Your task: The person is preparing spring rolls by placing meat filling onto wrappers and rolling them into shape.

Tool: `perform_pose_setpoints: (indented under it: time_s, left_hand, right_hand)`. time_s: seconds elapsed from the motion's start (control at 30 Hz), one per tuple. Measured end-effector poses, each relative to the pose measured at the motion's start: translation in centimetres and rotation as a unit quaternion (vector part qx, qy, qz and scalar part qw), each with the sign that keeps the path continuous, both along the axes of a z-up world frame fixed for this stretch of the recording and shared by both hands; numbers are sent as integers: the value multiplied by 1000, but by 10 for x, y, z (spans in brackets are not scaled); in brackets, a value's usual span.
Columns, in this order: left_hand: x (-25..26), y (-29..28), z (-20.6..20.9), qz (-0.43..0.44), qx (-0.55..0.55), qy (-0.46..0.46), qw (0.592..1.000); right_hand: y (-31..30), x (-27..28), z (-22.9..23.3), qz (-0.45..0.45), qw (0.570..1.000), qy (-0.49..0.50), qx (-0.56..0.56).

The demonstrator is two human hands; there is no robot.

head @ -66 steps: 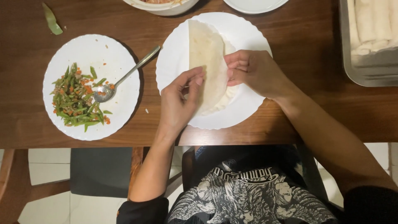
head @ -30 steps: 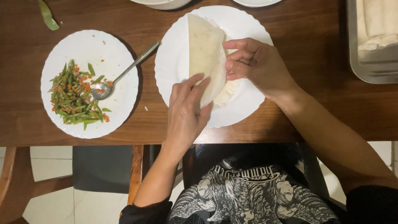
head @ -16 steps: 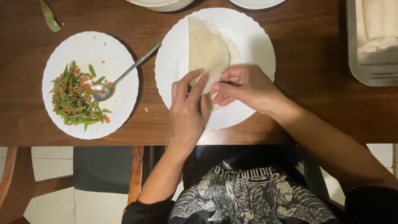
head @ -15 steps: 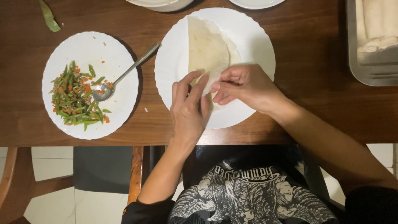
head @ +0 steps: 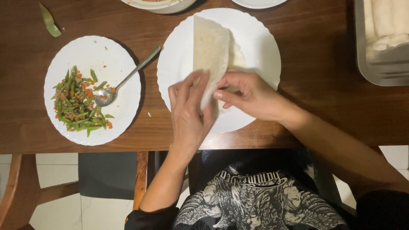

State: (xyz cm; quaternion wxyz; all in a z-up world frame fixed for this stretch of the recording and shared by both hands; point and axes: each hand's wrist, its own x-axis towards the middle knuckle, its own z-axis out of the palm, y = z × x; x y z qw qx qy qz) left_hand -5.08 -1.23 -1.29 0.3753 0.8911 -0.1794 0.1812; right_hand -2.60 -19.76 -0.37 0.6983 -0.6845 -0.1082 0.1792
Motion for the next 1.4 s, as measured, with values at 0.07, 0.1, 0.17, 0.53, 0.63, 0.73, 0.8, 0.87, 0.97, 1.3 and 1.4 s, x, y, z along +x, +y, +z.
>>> perform_pose_setpoints:
  time_s: [0.07,0.1,0.17,0.53,0.63,0.73,0.8,0.87,0.97,1.3,1.4]
  left_hand:
    - [5,5,-6,-42,-17,28,999]
    - [6,8,-2,-42,-17,27,999]
    - [8,13,6,-105,-153,121,975]
    - [31,51,82,-9,-417,297,859]
    - [33,47,97,91,-377,354,851]
    - [34,48,98,127,-342,377,851]
    - [36,52,91,135,-343,381,848]
    - [40,57,82,97,-394,373,835]
    - [46,61,72,33,-422,340,840]
    - [52,59,77,42,-404,327,853]
    - [50,61,76,-28,-418,307,855]
  right_hand:
    - [-1,-1,3,33,992,-115,-40]
    - [-2,1,-5,33,992,-115,-40]
    - [-4,6,-19,-68,929,-336,-142]
    - [-37,25,29,4,987,-28,161]
    - [-45,24,23,-16,987,-18,160]
    - [-52,24,13,-52,995,-68,57]
    - [-53,23,12,-76,994,-82,3]
    - [-50,22,16,-57,995,-48,66]
    - [-50,22,20,-52,996,-42,56]
    - [-60,28,6,-47,976,62,202]
    - [-59,29,9,-39,967,78,238]
